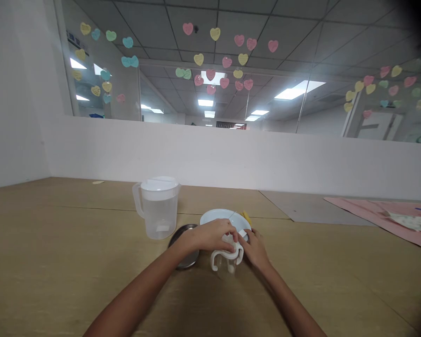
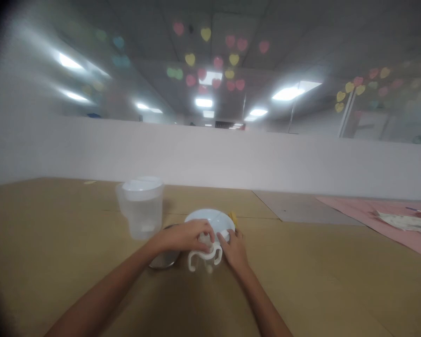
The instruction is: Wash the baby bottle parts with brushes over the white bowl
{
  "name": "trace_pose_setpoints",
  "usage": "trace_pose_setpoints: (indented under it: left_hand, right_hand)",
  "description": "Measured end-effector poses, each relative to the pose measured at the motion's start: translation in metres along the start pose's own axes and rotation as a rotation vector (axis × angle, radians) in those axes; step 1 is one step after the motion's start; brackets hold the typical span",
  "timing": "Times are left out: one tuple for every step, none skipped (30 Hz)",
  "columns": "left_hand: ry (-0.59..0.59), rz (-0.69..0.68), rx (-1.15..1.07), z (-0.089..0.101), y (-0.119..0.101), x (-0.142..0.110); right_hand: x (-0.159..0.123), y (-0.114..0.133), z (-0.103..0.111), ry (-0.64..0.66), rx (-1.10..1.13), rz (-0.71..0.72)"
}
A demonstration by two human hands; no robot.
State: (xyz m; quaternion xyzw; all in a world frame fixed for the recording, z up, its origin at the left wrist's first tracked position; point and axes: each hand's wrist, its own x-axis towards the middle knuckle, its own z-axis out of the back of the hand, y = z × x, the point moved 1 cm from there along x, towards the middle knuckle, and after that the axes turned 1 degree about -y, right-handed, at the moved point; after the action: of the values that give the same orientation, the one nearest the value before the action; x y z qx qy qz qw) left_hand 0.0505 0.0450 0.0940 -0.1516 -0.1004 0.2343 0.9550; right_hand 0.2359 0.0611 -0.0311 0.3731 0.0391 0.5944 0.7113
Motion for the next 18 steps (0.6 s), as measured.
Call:
trace_pose_setpoints:
  left_hand:
    - [-0.01, 0.002, -0.002, 0.001, 0.001, 0.0]
    - [-0.023, 0.004, -0.005, 0.001, 0.001, 0.0]
    - [-0.04, 0.006, -0.012, 0.002, 0.001, 0.0]
    - [-0.062, 0.008, -0.021, 0.003, 0.001, -0.001]
    - [-0.085, 0.01, -0.029, 0.005, 0.0, -0.001]
    - [-0.111, 0.011, -0.036, 0.006, -0.001, -0.002]
    - [-0.137, 0.01, -0.04, 0.008, -0.003, -0.003]
    - [-0.161, 0.005, -0.041, 0.01, -0.004, -0.004]
    - [-0.181, 0.001, -0.04, 0.011, -0.006, -0.005]
    - [-0.195, -0.003, -0.037, 0.013, -0.007, -0.006]
    - [-0.208, -0.006, -0.031, 0.014, -0.007, -0.007]
    - [-0.222, -0.009, -0.024, 0.016, -0.008, -0.008]
    - [-0.239, -0.012, -0.012, 0.017, -0.008, -0.008]
    - [-0.261, -0.015, 0.001, 0.017, -0.008, -0.009]
    - [-0.291, -0.02, 0.015, 0.018, -0.008, -0.009]
    - [-0.325, -0.028, 0.028, 0.019, -0.008, -0.01]
    - [-0.362, -0.038, 0.041, 0.02, -0.008, -0.01]
    - [-0.402, -0.049, 0.055, 0.021, -0.008, -0.011]
  right_hand:
    - [0.0, 0.0, 0.0, -0.003, 0.001, 0.002]
    - [0.0, -0.001, 0.0, -0.005, 0.002, 0.002]
    - [0.0, -0.001, 0.0, -0.003, 0.004, 0.005]
    - [0.0, -0.001, -0.001, 0.0, 0.006, 0.007]
    - [0.001, -0.002, -0.001, 0.002, 0.008, 0.009]
    - [0.001, -0.002, -0.001, 0.0, 0.009, 0.01]
    - [0.001, -0.003, -0.002, -0.002, 0.01, 0.01]
    - [0.001, -0.003, -0.002, -0.005, 0.011, 0.011]
    - [0.001, -0.004, -0.003, -0.01, 0.012, 0.012]
    - [0.001, -0.004, -0.003, -0.014, 0.012, 0.013]
    - [0.001, -0.004, -0.003, -0.015, 0.014, 0.015]
    - [0.001, -0.004, -0.003, -0.016, 0.015, 0.017]
    - [0.001, -0.004, -0.003, -0.018, 0.015, 0.018]
    - [0.001, -0.004, -0.002, -0.019, 0.013, 0.018]
    - [0.001, -0.003, -0.002, -0.018, 0.011, 0.016]
    - [0.001, -0.003, -0.002, -0.013, 0.008, 0.017]
    - [0.001, -0.003, -0.002, -0.01, 0.006, 0.017]
    - [0.001, -0.003, -0.002, -0.007, 0.007, 0.016]
